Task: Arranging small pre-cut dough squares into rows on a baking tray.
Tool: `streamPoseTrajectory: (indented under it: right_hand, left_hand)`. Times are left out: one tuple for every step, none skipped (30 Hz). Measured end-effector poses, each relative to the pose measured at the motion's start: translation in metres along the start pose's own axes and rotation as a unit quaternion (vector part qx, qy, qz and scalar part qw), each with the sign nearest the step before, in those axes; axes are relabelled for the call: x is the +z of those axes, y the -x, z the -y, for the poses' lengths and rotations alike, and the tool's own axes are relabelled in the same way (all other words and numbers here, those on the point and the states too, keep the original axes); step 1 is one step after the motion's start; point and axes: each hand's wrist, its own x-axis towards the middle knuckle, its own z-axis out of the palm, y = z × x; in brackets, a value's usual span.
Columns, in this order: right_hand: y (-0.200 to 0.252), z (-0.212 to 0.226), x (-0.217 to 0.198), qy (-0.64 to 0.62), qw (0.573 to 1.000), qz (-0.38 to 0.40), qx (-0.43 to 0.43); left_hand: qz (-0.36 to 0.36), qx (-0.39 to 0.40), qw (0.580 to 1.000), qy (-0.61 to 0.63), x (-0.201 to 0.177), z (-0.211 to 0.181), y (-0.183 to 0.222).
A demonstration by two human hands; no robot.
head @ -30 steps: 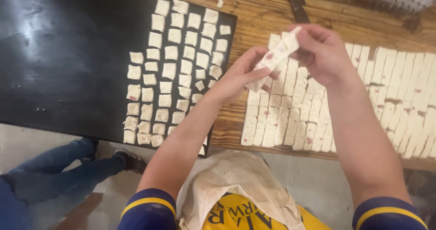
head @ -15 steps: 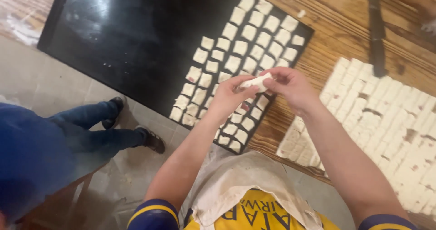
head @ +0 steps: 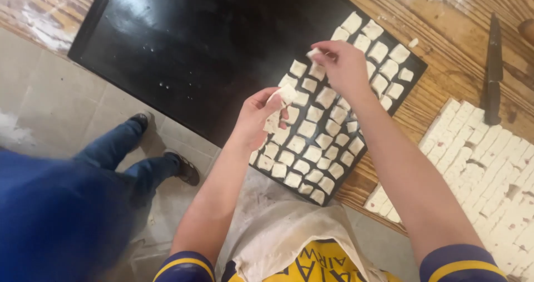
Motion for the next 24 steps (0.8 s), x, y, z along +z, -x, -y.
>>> streamPoseTrajectory:
  right_hand:
    - [-0.007, -0.007, 0.009, 0.001, 1.000, -0.003, -0.001]
    - [-0.014, -0.014, 0.017, 0.079, 0.997, 0.009, -0.018]
    - [-0.022, -0.022, 0.025, 0.157, 0.987, 0.019, -0.035]
    - [-0.021, -0.019, 0.027, 0.160, 0.986, 0.018, -0.034]
    - [-0.021, -0.016, 0.028, 0.137, 0.987, -0.030, -0.079]
    - [-0.020, -0.014, 0.028, 0.115, 0.983, -0.079, -0.124]
    - [-0.011, -0.002, 0.023, 0.118, 0.982, -0.081, -0.121]
    - [-0.003, 0.011, 0.018, 0.033, 0.997, -0.047, -0.052]
    - [0.004, 0.023, 0.014, -0.053, 0.998, -0.012, 0.018]
    - [0.013, 0.039, 0.007, -0.051, 0.998, -0.015, 0.019]
    - [0.022, 0.055, 0.000, -0.161, 0.983, 0.058, 0.060]
    - [0.030, 0.071, -0.007, -0.269, 0.949, 0.131, 0.098]
    - [0.026, 0.069, -0.009, -0.268, 0.950, 0.128, 0.099]
    - [0.024, 0.066, -0.009, -0.202, 0.973, 0.062, 0.097]
    - [0.021, 0.064, -0.011, -0.135, 0.986, -0.005, 0.093]
    - [0.009, 0.046, -0.005, -0.134, 0.987, -0.004, 0.094]
    - [-0.004, 0.029, 0.001, -0.069, 0.995, -0.032, 0.072]
    - [-0.016, 0.011, 0.006, -0.005, 0.997, -0.059, 0.049]
    - [-0.022, 0.007, 0.011, -0.004, 0.997, -0.058, 0.049]
    - [-0.029, 0.002, 0.014, 0.059, 0.997, -0.026, 0.051]
    - [-0.036, -0.002, 0.018, 0.121, 0.991, 0.005, 0.053]
    - [-0.037, -0.005, 0.020, 0.122, 0.991, 0.006, 0.053]
    - [-0.039, -0.008, 0.021, 0.107, 0.993, -0.040, 0.015]
    - [-0.041, -0.012, 0.022, 0.092, 0.992, -0.087, -0.022]
  left_hand:
    - [0.003, 0.001, 1.000, 0.000, 0.000, -0.007, 0.001]
    - [0.007, -0.005, 1.000, -0.006, 0.000, -0.014, 0.002]
    - [0.011, -0.011, 1.000, -0.011, 0.000, -0.021, 0.003]
    - [0.014, -0.012, 1.000, -0.010, 0.002, -0.026, 0.002]
    - [0.025, -0.020, 0.999, -0.014, 0.004, -0.031, 0.000]
    - [0.037, -0.029, 0.999, -0.018, 0.006, -0.036, -0.001]
    - [0.041, -0.032, 0.999, -0.016, 0.008, -0.035, -0.004]
    - [0.045, -0.036, 0.998, -0.022, 0.009, -0.036, -0.007]
    - [0.050, -0.040, 0.998, -0.027, 0.010, -0.036, -0.011]
    - [0.053, -0.042, 0.997, -0.027, 0.012, -0.034, -0.015]
    - [0.043, -0.049, 0.997, -0.045, 0.013, -0.032, -0.020]
    - [0.031, -0.055, 0.996, -0.064, 0.015, -0.030, -0.023]
    - [0.034, -0.057, 0.996, -0.063, 0.015, -0.028, -0.028]
    - [0.020, -0.065, 0.995, -0.075, 0.015, -0.025, -0.030]
    - [0.007, -0.073, 0.994, -0.086, 0.015, -0.022, -0.033]
    - [0.006, -0.073, 0.994, -0.085, 0.019, -0.026, -0.033]
    - [0.020, -0.078, 0.993, -0.082, 0.023, -0.031, -0.033]
    - [0.033, -0.082, 0.993, -0.079, 0.027, -0.035, -0.033]
    - [0.032, -0.082, 0.993, -0.078, 0.027, -0.034, -0.034]
    - [0.043, -0.072, 0.994, -0.068, 0.027, -0.032, -0.036]
    - [0.053, -0.063, 0.995, -0.057, 0.027, -0.031, -0.038]
    - [0.053, -0.063, 0.995, -0.056, 0.031, -0.034, -0.039]
    - [0.032, -0.060, 0.996, -0.054, 0.035, -0.037, -0.040]
    - [0.012, -0.057, 0.997, -0.052, 0.040, -0.041, -0.041]
